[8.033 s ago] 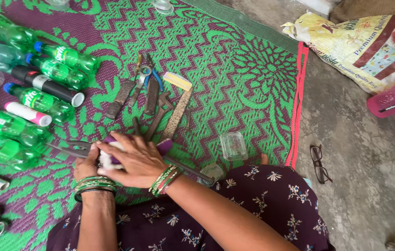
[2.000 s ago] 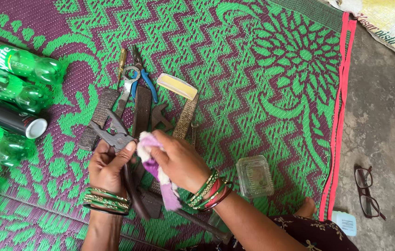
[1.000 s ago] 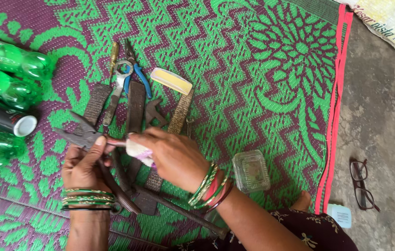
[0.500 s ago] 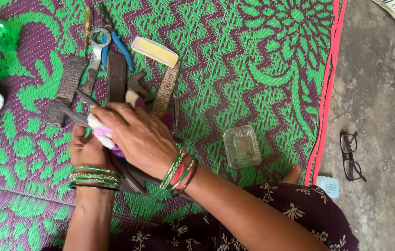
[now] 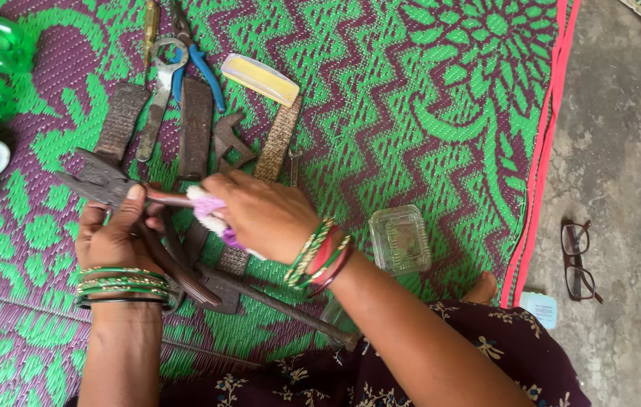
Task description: The person sits on a mat and wipes various metal tools with a cloth. They handle pliers, a screwdriver, and a metal file one by one, rubbing each with the cloth before placing them back on the mat. The person also wipes a small plastic container.
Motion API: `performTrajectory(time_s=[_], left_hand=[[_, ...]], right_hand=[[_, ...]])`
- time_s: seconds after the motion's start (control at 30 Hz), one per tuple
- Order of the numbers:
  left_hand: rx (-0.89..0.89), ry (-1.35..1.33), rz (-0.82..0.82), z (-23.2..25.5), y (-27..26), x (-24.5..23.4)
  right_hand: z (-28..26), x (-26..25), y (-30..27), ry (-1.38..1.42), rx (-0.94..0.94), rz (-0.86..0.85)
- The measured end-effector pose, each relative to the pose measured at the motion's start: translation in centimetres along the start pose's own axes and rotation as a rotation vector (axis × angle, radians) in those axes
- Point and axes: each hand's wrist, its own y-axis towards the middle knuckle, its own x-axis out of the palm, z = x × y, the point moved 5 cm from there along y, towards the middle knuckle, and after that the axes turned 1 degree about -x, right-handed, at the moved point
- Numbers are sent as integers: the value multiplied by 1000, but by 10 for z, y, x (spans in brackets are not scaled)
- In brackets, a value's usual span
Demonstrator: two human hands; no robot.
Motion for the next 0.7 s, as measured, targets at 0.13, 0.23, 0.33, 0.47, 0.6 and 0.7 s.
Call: performTrajectory(time_s=[0.13, 0.23, 0.33, 0.47, 0.6, 0.7], left_hand=[[18, 28, 16, 8, -1, 0], [6, 35, 42, 4, -3, 6], [8, 32, -30, -4, -8, 12], [30, -40, -156, -26, -12, 19], [-50, -8, -107, -36, -8, 13], [-18, 77, -59, -28, -9, 10]], right_hand=[[6, -10, -7, -96, 118, -101], [-5, -25, -8, -178, 31, 161], [-26, -20, -4, -128, -135, 448], [-33, 3, -4, -62, -248, 429], [-13, 17, -4, -23, -79, 244], [1, 23, -3, -2, -1, 127]])
